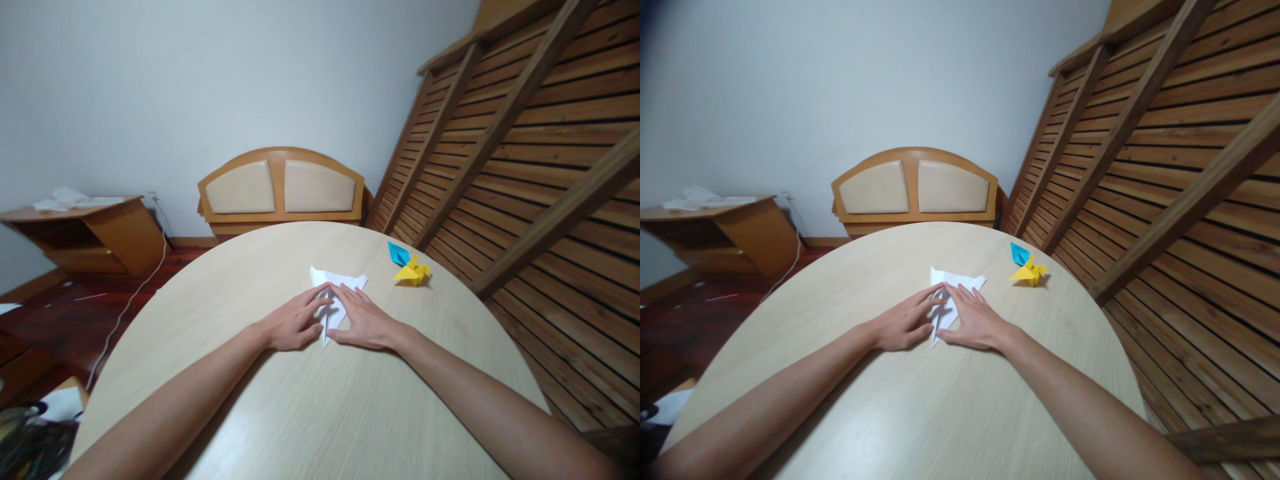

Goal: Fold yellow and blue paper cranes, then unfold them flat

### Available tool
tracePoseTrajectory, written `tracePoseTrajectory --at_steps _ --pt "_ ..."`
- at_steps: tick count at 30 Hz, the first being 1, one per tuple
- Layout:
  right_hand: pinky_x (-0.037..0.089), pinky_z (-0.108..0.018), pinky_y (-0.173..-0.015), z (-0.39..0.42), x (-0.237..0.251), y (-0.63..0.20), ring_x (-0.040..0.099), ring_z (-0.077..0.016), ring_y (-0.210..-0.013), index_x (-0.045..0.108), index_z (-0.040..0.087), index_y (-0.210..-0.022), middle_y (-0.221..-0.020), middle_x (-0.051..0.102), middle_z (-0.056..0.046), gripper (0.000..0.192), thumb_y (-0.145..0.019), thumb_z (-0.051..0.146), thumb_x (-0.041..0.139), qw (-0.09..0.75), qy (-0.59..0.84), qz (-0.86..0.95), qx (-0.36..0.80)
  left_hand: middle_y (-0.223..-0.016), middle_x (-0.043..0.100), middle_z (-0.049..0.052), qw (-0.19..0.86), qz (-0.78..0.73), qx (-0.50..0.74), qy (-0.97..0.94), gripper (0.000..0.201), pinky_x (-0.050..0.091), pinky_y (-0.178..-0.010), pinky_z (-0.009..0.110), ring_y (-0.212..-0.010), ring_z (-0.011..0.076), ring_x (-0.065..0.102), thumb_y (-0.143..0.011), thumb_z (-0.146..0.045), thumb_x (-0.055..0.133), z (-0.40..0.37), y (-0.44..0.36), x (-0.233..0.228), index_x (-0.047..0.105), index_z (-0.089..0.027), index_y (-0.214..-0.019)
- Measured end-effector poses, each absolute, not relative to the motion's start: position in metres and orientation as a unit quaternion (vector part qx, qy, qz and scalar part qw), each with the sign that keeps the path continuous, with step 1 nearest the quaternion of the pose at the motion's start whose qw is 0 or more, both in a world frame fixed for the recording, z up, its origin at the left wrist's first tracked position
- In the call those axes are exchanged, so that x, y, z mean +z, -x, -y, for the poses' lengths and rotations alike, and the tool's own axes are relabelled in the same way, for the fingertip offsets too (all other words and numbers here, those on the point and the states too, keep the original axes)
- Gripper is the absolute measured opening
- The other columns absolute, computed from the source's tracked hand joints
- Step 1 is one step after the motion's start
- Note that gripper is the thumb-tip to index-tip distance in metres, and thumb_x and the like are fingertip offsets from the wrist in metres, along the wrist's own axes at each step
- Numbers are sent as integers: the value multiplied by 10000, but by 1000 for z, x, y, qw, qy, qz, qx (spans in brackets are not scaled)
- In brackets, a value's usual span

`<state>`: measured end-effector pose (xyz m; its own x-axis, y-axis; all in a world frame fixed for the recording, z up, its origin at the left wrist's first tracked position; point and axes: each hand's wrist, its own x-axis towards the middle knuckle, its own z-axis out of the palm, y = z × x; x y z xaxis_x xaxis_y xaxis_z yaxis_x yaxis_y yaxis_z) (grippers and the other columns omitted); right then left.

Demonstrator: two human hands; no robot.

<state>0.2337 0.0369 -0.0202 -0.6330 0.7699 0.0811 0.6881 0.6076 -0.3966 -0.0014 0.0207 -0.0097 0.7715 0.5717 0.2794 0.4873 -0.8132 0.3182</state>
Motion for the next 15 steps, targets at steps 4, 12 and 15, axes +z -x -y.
tracePoseTrajectory --at_steps 4,12,15 --pt "149 -523 -1216 -38 -21 -235 166 -339 -1504 151 128 -1577 -1620 229 -174 1027 -809 664 573 127 407 890 163 -1627 186 162 111 -286 177 -935 549 304 -1188 496 -1483 293 249 -942 -312 524 -22 3 -11 335 -207 -1447" --pt "251 -492 -1184 -34 -13 -236 356 -329 -1411 339 152 -1470 -1510 401 -167 804 -824 541 615 158 399 888 166 -1520 436 146 124 -287 164 -936 577 300 -1188 504 -1452 294 328 -956 -340 514 -23 3 -14 339 -179 -1481" --pt "312 -480 -1151 -36 -13 -238 417 -325 -1358 374 139 -1428 -1467 437 -174 782 -813 544 637 168 403 884 165 -1552 390 139 119 -292 137 -939 563 261 -1202 508 -1467 296 298 -978 -375 471 -25 2 -15 356 -177 -1493"
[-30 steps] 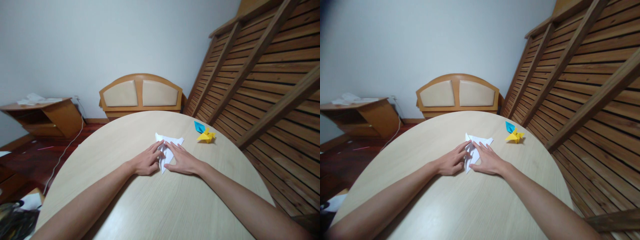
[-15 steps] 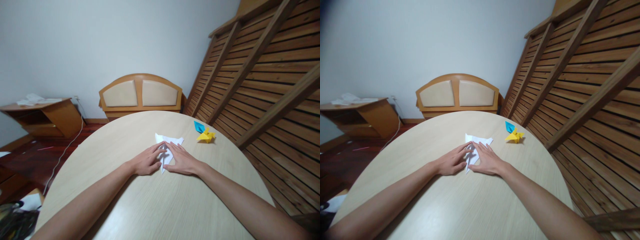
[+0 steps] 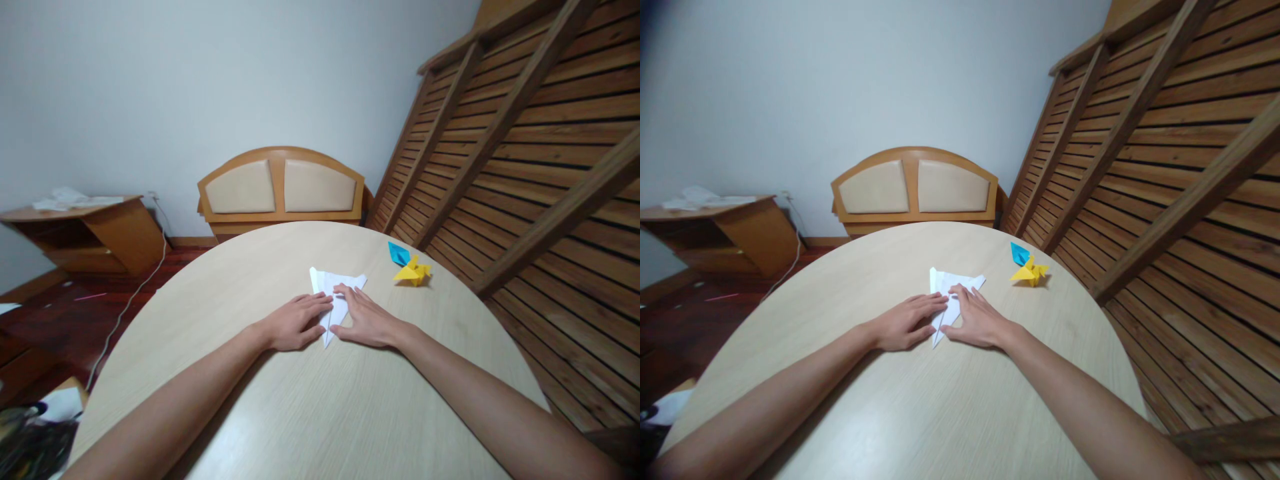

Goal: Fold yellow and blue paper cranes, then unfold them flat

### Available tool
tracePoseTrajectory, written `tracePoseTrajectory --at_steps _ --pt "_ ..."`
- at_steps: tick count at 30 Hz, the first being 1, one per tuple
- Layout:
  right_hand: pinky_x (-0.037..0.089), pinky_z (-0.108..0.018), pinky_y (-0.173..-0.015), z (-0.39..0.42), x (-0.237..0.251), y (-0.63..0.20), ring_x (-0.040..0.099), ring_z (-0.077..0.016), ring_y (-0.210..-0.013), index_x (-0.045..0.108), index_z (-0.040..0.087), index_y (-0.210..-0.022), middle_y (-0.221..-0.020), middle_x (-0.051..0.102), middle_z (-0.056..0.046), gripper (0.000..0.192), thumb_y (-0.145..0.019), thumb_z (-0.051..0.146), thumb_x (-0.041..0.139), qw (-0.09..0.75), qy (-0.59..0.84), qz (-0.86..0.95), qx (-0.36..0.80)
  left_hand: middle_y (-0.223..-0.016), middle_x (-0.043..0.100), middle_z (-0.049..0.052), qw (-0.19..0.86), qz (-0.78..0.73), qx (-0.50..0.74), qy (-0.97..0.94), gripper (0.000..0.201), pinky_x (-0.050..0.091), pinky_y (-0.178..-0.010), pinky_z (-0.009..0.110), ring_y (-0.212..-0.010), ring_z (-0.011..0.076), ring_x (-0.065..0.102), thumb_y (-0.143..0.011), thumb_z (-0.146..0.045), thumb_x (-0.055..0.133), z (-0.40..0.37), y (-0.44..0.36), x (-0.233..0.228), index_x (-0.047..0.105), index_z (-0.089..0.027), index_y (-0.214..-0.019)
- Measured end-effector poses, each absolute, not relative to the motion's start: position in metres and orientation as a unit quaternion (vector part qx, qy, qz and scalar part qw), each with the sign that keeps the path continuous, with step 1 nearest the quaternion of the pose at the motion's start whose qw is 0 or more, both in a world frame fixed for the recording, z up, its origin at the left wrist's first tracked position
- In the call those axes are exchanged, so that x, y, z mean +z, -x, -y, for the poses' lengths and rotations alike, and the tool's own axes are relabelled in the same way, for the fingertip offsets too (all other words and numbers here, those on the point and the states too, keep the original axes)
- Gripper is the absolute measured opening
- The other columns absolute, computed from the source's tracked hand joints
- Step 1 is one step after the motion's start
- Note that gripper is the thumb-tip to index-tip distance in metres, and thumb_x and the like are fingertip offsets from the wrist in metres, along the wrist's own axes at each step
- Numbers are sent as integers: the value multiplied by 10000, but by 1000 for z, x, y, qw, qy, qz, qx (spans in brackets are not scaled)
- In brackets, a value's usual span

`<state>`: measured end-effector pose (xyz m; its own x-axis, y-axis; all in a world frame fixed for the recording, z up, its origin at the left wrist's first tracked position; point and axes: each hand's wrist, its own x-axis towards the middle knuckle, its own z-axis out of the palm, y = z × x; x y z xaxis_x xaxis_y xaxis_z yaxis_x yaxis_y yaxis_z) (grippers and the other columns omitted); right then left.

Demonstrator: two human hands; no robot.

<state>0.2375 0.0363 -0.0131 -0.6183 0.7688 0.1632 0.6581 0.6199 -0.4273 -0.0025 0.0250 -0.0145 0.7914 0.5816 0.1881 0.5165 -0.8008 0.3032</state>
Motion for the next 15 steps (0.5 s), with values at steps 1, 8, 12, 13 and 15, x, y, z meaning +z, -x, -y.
tracePoseTrajectory --at_steps 1,8,12,13,15 --pt "317 -478 -1147 -38 -14 -238 422 -325 -1354 377 135 -1423 -1462 441 -177 791 -809 557 641 168 404 884 165 -1571 355 134 117 -295 127 -940 570 245 -1207 511 -1478 296 269 -986 -388 453 -25 2 -15 346 -177 -1505" --pt "252 -510 -1185 -47 -20 -244 329 -341 -1435 349 147 -1460 -1525 382 -185 907 -786 690 623 156 416 878 176 -1613 250 106 106 -318 90 -938 604 228 -1210 528 -1500 307 185 -1001 -420 417 -25 1 -14 292 -192 -1545" --pt "220 -494 -1205 -48 -19 -245 310 -311 -1456 370 154 -1454 -1521 408 -174 848 -826 679 591 152 407 882 181 -1587 310 152 94 -317 105 -938 595 256 -1204 510 -1483 314 250 -989 -414 442 -24 1 -14 353 -149 -1514" --pt "216 -496 -1207 -48 -18 -246 301 -310 -1462 384 154 -1447 -1516 417 -174 829 -833 671 591 151 407 882 181 -1578 333 155 92 -314 114 -938 583 265 -1201 510 -1476 313 269 -985 -410 452 -24 1 -14 373 -152 -1502" --pt "215 -497 -1206 -48 -16 -246 283 -310 -1470 429 162 -1421 -1509 433 -171 779 -841 655 594 148 402 885 179 -1565 361 151 90 -304 131 -939 540 278 -1196 508 -1464 312 300 -977 -394 473 -24 1 -14 422 -170 -1466"
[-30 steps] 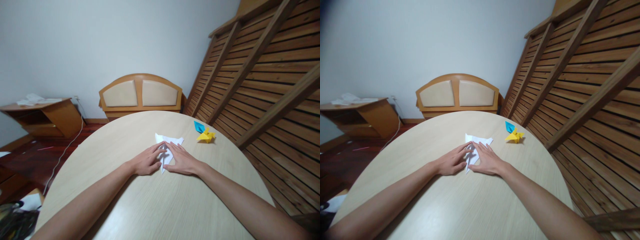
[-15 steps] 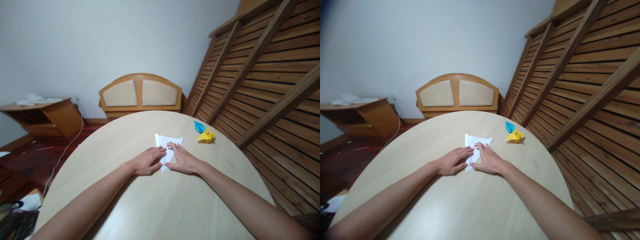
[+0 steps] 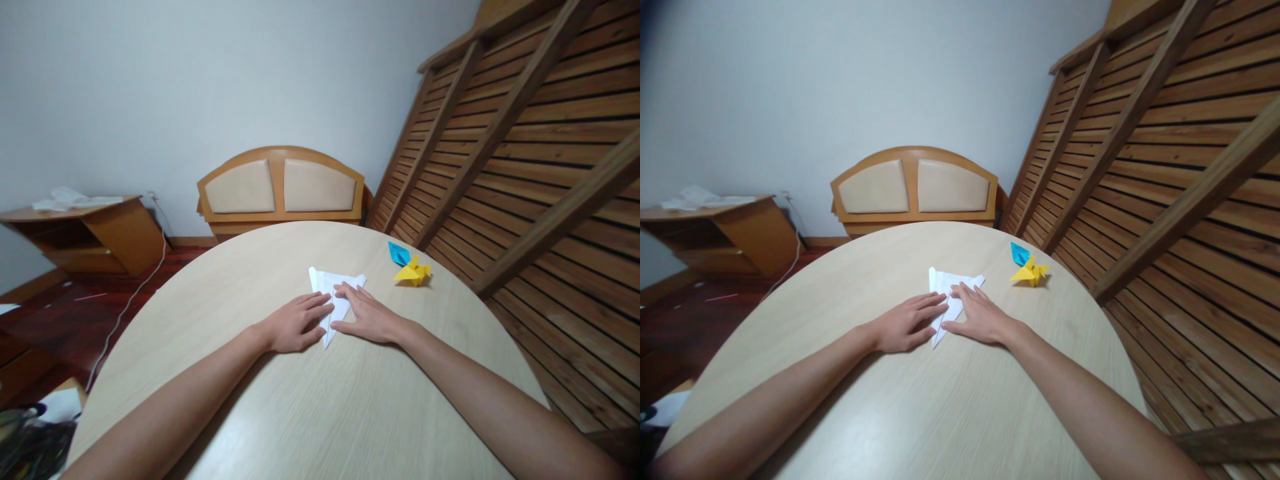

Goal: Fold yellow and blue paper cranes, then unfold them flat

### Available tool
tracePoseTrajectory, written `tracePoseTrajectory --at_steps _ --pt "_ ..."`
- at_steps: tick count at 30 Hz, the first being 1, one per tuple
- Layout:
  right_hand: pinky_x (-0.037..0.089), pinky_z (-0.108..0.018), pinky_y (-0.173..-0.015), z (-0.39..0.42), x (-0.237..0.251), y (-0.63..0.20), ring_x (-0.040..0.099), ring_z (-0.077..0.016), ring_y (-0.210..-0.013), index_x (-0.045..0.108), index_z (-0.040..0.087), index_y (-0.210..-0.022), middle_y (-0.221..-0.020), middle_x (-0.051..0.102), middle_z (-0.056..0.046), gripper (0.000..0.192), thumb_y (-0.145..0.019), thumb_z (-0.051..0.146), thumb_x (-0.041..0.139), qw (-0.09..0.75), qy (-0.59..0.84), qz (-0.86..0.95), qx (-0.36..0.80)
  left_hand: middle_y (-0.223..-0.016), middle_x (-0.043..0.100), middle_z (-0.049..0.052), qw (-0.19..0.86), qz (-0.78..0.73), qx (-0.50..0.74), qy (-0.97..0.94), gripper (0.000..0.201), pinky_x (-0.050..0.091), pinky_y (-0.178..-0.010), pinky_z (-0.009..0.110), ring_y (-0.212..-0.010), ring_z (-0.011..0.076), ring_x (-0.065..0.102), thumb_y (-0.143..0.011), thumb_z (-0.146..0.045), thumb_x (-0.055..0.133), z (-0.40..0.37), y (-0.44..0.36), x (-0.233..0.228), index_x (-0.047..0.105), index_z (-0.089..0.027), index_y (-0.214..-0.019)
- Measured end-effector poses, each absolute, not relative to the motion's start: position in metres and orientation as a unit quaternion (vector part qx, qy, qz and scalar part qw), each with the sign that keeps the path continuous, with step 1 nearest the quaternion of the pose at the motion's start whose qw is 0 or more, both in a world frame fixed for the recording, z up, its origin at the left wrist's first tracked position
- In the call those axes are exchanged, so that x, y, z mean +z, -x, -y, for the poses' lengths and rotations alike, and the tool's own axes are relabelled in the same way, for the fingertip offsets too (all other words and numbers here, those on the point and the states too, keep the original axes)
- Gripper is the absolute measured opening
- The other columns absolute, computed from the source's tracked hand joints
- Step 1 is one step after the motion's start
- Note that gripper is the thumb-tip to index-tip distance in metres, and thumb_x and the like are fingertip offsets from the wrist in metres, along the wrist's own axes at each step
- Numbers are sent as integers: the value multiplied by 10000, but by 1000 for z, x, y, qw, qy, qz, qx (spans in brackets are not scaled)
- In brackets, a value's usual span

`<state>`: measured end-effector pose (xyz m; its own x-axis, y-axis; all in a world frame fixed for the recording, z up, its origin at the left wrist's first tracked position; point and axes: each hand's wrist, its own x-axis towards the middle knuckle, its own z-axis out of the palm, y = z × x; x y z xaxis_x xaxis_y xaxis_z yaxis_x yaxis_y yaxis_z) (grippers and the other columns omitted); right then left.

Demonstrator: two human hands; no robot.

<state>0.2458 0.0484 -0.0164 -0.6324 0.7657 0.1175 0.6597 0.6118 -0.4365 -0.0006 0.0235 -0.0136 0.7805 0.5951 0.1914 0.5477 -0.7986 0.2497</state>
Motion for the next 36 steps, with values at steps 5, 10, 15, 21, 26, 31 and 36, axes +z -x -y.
tracePoseTrajectory --at_steps 5,10,15,21,26,31,36 --pt "239 -496 -1194 -49 -14 -247 291 -316 -1464 539 164 -1339 -1510 435 -164 640 -881 609 580 146 373 903 156 -1547 376 165 101 -292 167 -936 493 314 -1178 506 -1451 303 317 -945 -336 531 -22 -1 -11 446 -178 -1404" --pt "335 -480 -1139 -51 -14 -249 422 -300 -1366 633 194 -1231 -1416 516 -139 446 -913 504 600 181 331 917 133 -1440 448 196 121 -310 188 -924 432 397 -1122 482 -1347 307 430 -909 -319 573 -20 -2 -10 472 -150 -1293" --pt "447 -408 -1026 -54 -11 -249 567 -250 -1165 701 205 -1101 -1208 631 -108 280 -904 398 650 217 299 920 128 -1394 467 180 138 -316 188 -920 406 426 -1094 481 -1297 305 465 -905 -326 579 -19 -2 -9 473 -173 -1266" --pt "483 -368 -947 -54 -6 -248 632 -222 -1027 711 212 -1040 -1067 703 -61 196 -906 346 660 212 282 926 135 -1373 471 175 136 -322 190 -917 412 430 -1088 475 -1276 304 473 -897 -328 590 -19 -2 -9 478 -173 -1262" --pt "481 -356 -947 -54 -6 -250 638 -217 -1036 736 234 -1064 -1115 692 -64 212 -924 356 633 198 284 931 116 -1346 482 170 136 -319 193 -918 409 433 -1079 475 -1249 301 485 -897 -337 586 -19 -3 -8 484 -171 -1256" --pt "483 -377 -951 -49 -1 -250 628 -238 -1077 726 258 -1144 -1173 679 -67 281 -948 389 573 166 295 936 102 -1351 480 163 134 -322 190 -918 421 433 -1080 470 -1251 298 482 -897 -342 580 -18 -3 -8 477 -177 -1271" --pt "445 -403 -1030 -50 -1 -249 589 -260 -1170 690 247 -1229 -1265 651 -82 362 -930 422 587 175 322 922 125 -1387 470 159 123 -314 186 -923 417 422 -1091 473 -1285 300 455 -916 -344 556 -19 -2 -9 493 -183 -1295"
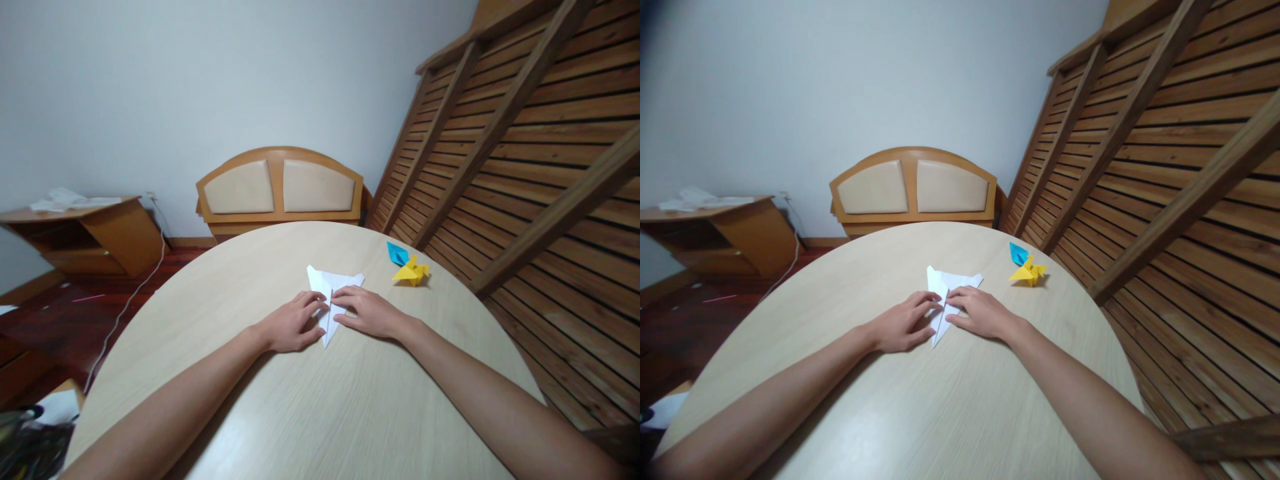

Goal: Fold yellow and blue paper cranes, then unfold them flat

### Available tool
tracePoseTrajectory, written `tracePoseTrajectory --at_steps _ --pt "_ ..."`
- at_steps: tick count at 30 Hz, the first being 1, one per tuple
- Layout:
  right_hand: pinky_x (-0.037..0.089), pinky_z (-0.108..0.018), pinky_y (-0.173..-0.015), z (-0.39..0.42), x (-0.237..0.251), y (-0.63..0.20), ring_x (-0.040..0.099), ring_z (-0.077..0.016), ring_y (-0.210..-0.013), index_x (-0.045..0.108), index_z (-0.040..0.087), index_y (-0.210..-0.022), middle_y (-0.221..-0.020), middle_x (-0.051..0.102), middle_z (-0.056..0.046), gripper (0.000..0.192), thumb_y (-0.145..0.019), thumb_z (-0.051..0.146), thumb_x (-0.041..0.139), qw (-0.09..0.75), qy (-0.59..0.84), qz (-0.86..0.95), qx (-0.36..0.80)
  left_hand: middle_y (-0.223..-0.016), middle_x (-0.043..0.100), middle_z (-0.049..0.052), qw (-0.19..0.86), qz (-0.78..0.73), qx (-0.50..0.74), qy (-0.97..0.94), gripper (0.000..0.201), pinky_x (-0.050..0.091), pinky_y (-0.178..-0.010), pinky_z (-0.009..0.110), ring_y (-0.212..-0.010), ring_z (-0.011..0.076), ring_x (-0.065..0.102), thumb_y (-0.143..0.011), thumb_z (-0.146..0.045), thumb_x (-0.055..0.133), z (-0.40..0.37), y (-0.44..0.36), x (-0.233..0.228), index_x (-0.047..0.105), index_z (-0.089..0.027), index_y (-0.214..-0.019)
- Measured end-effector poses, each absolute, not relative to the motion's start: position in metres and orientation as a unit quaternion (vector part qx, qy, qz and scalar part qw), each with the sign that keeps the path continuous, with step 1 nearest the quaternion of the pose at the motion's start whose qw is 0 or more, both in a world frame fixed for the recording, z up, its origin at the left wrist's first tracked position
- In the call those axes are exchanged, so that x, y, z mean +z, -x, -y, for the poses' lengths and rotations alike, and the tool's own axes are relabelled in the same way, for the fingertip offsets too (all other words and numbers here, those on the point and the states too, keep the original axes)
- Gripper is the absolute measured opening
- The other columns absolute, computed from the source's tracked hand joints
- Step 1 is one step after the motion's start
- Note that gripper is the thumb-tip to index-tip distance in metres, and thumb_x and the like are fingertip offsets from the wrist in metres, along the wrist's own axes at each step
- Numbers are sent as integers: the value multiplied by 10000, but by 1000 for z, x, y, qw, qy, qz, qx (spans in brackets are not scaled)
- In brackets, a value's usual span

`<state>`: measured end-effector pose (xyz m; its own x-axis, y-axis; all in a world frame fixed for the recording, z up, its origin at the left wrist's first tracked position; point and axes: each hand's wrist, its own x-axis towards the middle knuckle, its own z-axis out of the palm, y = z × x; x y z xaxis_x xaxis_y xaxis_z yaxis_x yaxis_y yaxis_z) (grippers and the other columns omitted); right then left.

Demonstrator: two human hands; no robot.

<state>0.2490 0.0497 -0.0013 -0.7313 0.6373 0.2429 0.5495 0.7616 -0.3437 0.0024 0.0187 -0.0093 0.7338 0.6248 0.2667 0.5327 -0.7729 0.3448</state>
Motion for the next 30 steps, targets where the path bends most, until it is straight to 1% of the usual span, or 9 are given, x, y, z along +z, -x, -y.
tracePoseTrajectory --at_steps 8,11,13,15,17,19,21,24,30 --pt "417 -407 -1081 -54 -9 -249 568 -259 -1222 666 184 -1245 -1290 646 -115 421 -906 428 609 203 343 904 157 -1366 536 144 109 -297 165 -934 412 408 -1105 481 -1300 296 458 -937 -339 532 -20 -3 -7 541 -181 -1318" --pt "407 -427 -1097 -53 -12 -249 540 -272 -1263 585 170 -1333 -1335 614 -127 571 -855 476 656 207 362 895 157 -1414 520 148 104 -290 164 -937 424 387 -1131 479 -1348 292 433 -945 -338 523 -21 -2 -9 541 -168 -1333" --pt "383 -452 -1119 -51 -13 -249 495 -295 -1321 500 149 -1416 -1424 540 -155 738 -816 540 676 196 381 890 158 -1457 495 155 99 -287 162 -939 445 352 -1161 480 -1397 295 393 -945 -336 524 -22 -1 -12 533 -149 -1349" --pt "333 -487 -1153 -50 -14 -249 415 -324 -1394 411 124 -1484 -1515 435 -189 879 -795 608 665 175 398 886 163 -1492 468 151 98 -286 159 -940 466 328 -1181 478 -1425 289 368 -950 -335 518 -23 -1 -13 516 -148 -1376" --pt "278 -513 -1181 -51 -15 -249 325 -344 -1449 340 112 -1525 -1571 333 -207 978 -783 673 639 153 411 882 172 -1516 446 136 103 -285 155 -940 474 329 -1182 474 -1428 281 373 -959 -336 503 -23 -1 -14 502 -169 -1402" --pt "240 -514 -1199 -54 -17 -250 263 -346 -1477 288 105 -1548 -1596 267 -211 1024 -790 722 596 133 425 878 177 -1528 433 129 105 -283 146 -942 476 332 -1182 472 -1428 281 377 -964 -332 493 -23 -1 -13 500 -182 -1416" --pt "205 -501 -1214 -59 -19 -252 222 -336 -1491 249 108 -1562 -1608 236 -198 1021 -817 738 548 123 436 874 173 -1531 429 126 104 -282 140 -943 479 323 -1186 477 -1435 287 366 -962 -327 494 -23 -1 -12 505 -185 -1420" --pt "171 -509 -1222 -69 -25 -258 191 -329 -1500 223 141 -1573 -1615 230 -172 964 -858 724 502 129 445 871 163 -1529 430 120 108 -282 144 -943 485 321 -1187 484 -1438 289 361 -959 -321 498 -23 -1 -11 502 -193 -1427" --pt "179 -540 -1208 -86 -35 -267 192 -312 -1502 277 179 -1558 -1614 258 -143 786 -936 635 431 149 496 843 147 -1534 422 116 108 -274 147 -944 475 304 -1193 499 -1440 288 358 -956 -318 498 -23 -3 -10 511 -187 -1412"
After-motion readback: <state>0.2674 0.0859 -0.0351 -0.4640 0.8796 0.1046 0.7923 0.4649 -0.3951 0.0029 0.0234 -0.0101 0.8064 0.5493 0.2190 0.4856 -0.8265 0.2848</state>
